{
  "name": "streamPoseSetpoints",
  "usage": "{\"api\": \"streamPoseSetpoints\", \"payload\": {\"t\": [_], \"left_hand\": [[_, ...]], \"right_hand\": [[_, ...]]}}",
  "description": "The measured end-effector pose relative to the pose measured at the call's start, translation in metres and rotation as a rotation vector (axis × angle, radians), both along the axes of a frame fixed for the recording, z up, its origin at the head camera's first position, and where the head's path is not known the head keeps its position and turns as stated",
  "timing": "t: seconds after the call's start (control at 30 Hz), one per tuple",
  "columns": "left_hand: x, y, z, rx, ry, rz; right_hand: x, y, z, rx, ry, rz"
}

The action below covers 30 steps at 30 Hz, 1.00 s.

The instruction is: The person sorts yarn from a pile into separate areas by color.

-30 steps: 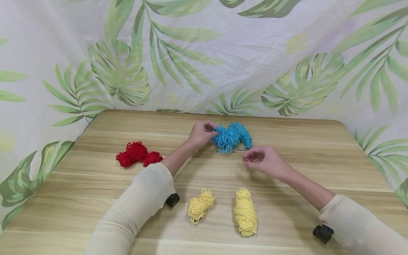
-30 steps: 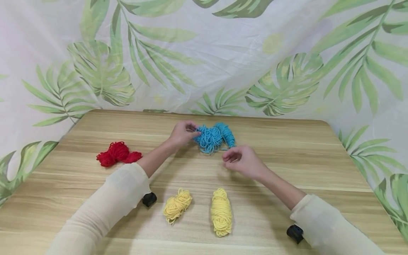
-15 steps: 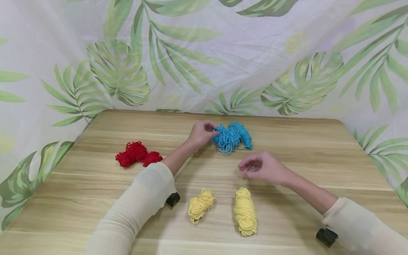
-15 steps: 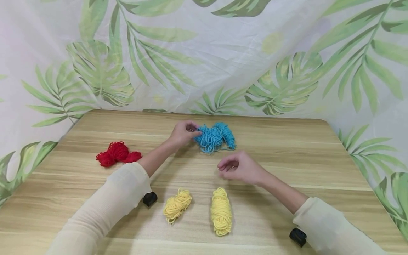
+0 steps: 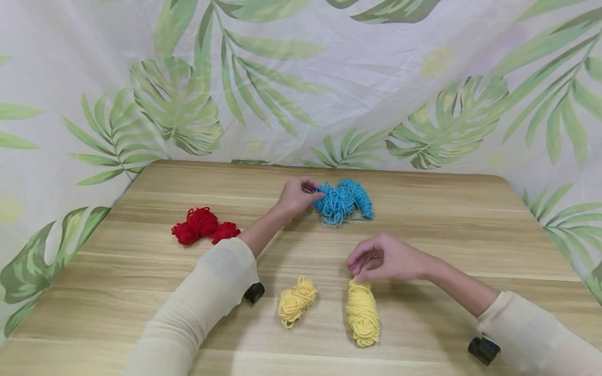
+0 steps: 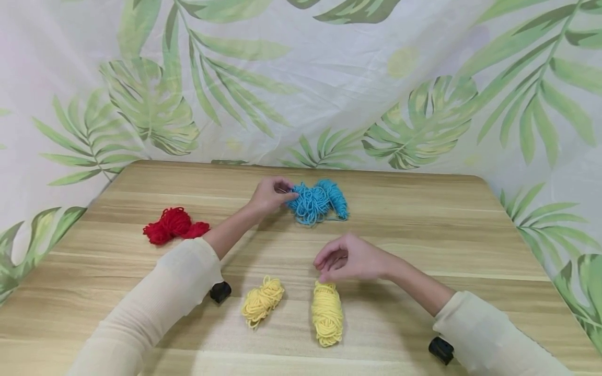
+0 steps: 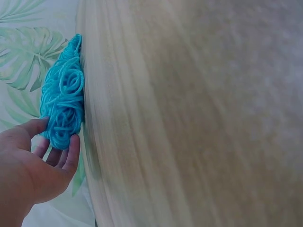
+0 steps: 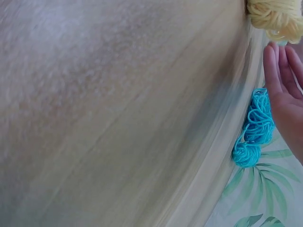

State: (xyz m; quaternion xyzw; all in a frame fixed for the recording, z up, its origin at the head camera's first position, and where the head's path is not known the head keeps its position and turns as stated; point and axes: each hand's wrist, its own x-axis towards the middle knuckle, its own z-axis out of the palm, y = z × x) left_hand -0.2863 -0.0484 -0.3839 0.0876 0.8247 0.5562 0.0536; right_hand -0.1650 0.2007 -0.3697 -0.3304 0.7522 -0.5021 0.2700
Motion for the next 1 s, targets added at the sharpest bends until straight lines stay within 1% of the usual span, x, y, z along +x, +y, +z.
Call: {"api": "streamPoseSetpoints", "payload": {"t": [0.2,0.43,0.57,0.8,1.0], "left_hand": [[0.001,-0.002,0.002,-0.026,0.010,0.004],[0.002,-0.007,0.004,-0.035,0.016,0.003],[0.003,-0.009,0.005,-0.047,0.018,0.001],[0.006,-0.011,0.008,-0.065,0.029,-0.006],[0.007,-0.013,0.009,-0.057,0.038,-0.017]], "right_hand": [[0.001,-0.001,-0.001,0.029,-0.028,0.079],[0.002,0.000,-0.001,0.046,-0.032,0.121],[0.001,-0.001,-0.002,0.047,-0.034,0.125],[0.000,-0.001,-0.003,0.032,-0.004,0.122],[0.001,-0.001,-0.002,0.047,0.020,0.086]]}}
